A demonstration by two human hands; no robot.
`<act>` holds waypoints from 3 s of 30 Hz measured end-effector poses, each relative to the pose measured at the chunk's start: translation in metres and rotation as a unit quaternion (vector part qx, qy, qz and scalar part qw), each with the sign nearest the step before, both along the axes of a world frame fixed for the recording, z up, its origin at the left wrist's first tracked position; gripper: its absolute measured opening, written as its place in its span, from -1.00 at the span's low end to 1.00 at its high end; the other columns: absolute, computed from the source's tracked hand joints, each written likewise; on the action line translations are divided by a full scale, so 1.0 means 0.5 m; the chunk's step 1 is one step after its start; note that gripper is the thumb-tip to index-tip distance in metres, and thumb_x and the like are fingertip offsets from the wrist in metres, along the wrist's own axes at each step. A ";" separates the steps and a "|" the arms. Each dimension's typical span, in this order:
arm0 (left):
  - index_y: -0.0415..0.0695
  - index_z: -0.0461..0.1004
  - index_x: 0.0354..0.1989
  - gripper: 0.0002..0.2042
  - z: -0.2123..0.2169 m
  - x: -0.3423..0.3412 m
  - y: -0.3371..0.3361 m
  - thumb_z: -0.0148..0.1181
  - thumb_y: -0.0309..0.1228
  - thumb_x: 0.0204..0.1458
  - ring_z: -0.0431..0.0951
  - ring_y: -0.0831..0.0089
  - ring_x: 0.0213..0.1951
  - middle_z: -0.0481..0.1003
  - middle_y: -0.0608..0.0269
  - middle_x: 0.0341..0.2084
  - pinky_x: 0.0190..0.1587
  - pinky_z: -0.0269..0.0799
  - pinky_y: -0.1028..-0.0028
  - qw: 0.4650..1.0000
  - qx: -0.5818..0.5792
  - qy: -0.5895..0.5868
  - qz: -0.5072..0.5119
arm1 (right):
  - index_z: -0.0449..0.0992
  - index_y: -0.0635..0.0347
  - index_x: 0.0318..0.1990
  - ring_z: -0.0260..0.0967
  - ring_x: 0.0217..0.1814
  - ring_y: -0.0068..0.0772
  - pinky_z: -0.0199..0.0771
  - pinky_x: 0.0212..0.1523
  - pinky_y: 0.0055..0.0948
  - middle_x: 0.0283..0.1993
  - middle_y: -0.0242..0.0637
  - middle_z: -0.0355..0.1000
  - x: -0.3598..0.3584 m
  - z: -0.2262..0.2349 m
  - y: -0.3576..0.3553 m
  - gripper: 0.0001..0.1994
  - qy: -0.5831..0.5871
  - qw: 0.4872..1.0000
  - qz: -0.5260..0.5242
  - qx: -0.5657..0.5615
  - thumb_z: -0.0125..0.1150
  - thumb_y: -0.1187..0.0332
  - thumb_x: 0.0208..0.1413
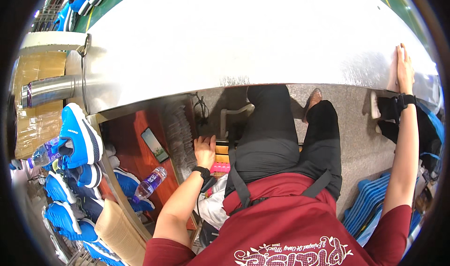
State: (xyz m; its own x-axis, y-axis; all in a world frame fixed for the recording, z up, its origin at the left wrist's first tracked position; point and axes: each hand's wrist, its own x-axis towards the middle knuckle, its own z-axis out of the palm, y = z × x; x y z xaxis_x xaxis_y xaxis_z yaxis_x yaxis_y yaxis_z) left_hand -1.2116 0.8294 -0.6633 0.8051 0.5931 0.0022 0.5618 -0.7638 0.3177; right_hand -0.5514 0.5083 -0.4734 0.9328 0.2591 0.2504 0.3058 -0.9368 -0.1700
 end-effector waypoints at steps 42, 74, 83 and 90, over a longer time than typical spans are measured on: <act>-0.25 0.26 0.20 -0.38 0.568 0.689 -0.032 0.02 -0.01 0.11 0.28 -0.19 0.13 0.28 -0.29 0.11 0.16 0.21 -0.04 0.980 0.161 -0.068 -0.095 | 0.25 -0.04 0.24 -0.02 0.37 0.09 -0.07 0.30 0.08 0.31 0.04 0.10 -0.138 0.207 0.059 -0.46 0.044 0.999 0.005 -0.001 -0.03 -0.05 0.16; -0.26 0.27 0.19 -0.39 0.461 0.940 -0.050 0.01 -0.01 0.11 0.29 -0.13 0.14 0.25 -0.25 0.15 0.19 0.19 0.02 0.984 0.163 0.024 -0.074 | 0.30 0.21 0.13 -0.04 0.38 0.08 0.02 0.30 0.00 0.29 0.09 0.07 0.239 0.191 -0.209 -0.54 0.107 0.904 -0.279 0.306 0.10 0.44 0.01; -0.32 0.26 0.17 -0.40 0.359 1.005 -0.065 -0.11 -0.01 0.16 0.29 -0.11 0.15 0.27 -0.23 0.13 0.23 0.12 0.01 0.975 0.210 0.062 -0.021 | 0.13 0.15 0.31 -0.44 0.50 0.14 -0.48 0.36 0.21 0.41 0.17 -0.18 0.300 0.171 -0.173 -0.34 0.095 0.947 -0.282 0.121 -0.10 -0.10 0.18; -0.32 0.25 0.17 -0.40 0.344 1.022 -0.112 -0.12 -0.02 0.17 0.28 -0.11 0.16 0.27 -0.23 0.13 0.23 0.11 0.00 0.970 0.240 0.041 -0.006 | 0.09 0.19 0.31 -0.52 0.49 0.25 -0.54 0.34 0.28 0.41 0.26 -0.26 0.292 0.172 -0.167 -0.30 0.105 0.953 -0.264 0.104 -0.09 -0.12 0.16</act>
State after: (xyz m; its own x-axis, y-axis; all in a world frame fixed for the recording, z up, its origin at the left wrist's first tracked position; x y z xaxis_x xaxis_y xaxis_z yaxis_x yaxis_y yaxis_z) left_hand -0.7004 0.7733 -0.4913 0.8214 0.5300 0.2109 0.5601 -0.8194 -0.1218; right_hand -0.4052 0.4247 -0.3873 0.9547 -0.2950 0.0384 -0.2600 -0.8903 -0.3739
